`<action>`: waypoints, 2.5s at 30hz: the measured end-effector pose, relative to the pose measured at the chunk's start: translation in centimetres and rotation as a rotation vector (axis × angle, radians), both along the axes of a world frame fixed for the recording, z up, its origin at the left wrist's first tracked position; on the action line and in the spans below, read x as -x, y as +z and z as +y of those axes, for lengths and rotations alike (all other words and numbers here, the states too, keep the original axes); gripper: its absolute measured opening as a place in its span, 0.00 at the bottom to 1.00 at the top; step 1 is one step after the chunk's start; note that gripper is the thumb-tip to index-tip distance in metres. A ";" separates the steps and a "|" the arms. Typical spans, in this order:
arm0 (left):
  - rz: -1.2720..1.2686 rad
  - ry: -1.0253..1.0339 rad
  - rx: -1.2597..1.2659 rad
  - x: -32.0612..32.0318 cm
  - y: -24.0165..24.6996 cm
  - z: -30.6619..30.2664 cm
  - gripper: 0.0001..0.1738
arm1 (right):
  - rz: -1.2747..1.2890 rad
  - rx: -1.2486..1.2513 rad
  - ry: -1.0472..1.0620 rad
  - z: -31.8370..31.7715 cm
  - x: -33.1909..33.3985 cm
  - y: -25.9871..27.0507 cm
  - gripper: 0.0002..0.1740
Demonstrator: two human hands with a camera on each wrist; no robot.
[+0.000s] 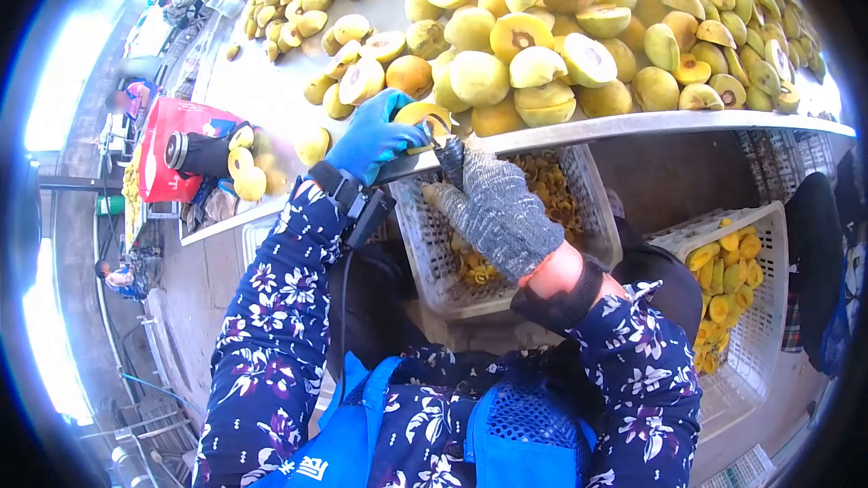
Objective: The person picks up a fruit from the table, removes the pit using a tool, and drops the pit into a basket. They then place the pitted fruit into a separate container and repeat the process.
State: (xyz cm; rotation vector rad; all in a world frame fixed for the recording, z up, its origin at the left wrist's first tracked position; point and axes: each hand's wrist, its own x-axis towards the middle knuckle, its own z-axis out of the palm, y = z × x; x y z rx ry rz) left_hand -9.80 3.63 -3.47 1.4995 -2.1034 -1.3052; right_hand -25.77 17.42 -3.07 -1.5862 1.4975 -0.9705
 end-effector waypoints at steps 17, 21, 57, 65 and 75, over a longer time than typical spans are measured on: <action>1.235 0.435 -0.391 1.9 3.1 6.7 0.29 | 0.040 0.062 -0.028 -0.1 -1.5 0.5 0.24; 1.231 0.373 -0.312 2.1 2.9 7.0 0.30 | 0.051 0.026 -0.050 -0.2 -1.8 0.8 0.21; 0.966 0.088 -0.215 -0.2 3.2 7.9 0.19 | -0.187 -0.141 0.185 2.0 -2.5 0.6 0.27; 0.802 -0.095 -0.081 -0.4 3.1 7.6 0.23 | -0.442 -0.309 0.285 2.4 -1.6 1.8 0.26; 0.766 -0.138 -0.099 -0.4 3.1 7.7 0.17 | -0.798 -0.786 0.357 2.7 -1.4 3.0 0.17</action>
